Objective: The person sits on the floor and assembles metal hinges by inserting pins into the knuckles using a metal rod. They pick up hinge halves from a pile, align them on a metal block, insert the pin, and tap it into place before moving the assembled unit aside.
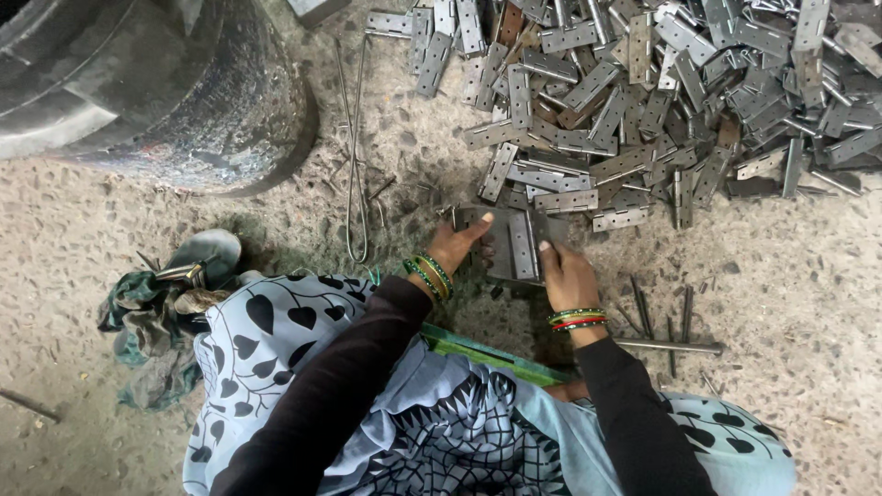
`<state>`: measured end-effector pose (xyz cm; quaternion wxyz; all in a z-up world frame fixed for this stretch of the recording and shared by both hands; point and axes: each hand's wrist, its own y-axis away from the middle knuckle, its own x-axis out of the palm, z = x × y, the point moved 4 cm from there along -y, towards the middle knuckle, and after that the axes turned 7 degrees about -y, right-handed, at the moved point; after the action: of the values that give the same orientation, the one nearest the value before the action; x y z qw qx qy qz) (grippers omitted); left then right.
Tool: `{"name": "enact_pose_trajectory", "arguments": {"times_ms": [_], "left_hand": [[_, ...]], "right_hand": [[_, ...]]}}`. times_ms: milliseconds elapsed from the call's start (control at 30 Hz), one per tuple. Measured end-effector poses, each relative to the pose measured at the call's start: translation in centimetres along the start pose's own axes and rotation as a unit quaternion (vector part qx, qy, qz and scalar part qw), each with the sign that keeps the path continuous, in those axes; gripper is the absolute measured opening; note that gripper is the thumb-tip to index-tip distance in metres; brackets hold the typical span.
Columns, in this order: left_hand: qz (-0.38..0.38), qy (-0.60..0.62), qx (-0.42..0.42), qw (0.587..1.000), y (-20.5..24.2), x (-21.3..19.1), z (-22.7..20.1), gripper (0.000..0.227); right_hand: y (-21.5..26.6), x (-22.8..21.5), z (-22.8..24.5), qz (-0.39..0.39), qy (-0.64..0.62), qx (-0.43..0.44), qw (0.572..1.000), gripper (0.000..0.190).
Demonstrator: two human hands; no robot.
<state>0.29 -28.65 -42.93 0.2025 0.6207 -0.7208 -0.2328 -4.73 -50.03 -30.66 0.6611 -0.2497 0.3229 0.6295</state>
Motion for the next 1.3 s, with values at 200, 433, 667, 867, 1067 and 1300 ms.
{"name": "enact_pose_trajectory", "arguments": {"times_ms": [200, 433, 667, 867, 1067, 1300], "left_hand": [[0.036, 0.079, 0.038, 0.996, 2.2, 0.7, -2.8, 0.078], [0.040, 0.207, -0.046, 0.977, 3.5, 0.1, -4.5, 0.079], [0.000, 0.263, -0.066, 0.963, 6.0, -1.2, -8.0, 0.054], [0.064, 0.266, -0.037, 0.961, 7.2, -1.2, -10.1, 0.030], [0.030, 0.250, -0.018, 0.968, 5.9, -1.1, -8.3, 0.027], [-0.038, 0.160, -0.027, 0.986, 2.9, -1.3, -4.6, 0.048]], "right_hand": [[0.2, 0.2, 5.3, 0.044, -0.073, 0.051, 0.995, 0.045], [0.4, 0.0, 8.5, 0.066, -0.064, -0.148, 0.985, 0.051], [-5.8, -2.1, 4.1, -0.026, 0.171, -0.207, 0.963, 0.030], [-7.1, -3.7, -0.6, -0.065, 0.288, -0.177, 0.939, 0.034], [-3.8, -10.4, 3.0, -0.169, 0.041, -0.160, 0.972, 0.024], [-0.7, -6.2, 4.8, -0.204, 0.097, -0.231, 0.946, 0.059]]}}
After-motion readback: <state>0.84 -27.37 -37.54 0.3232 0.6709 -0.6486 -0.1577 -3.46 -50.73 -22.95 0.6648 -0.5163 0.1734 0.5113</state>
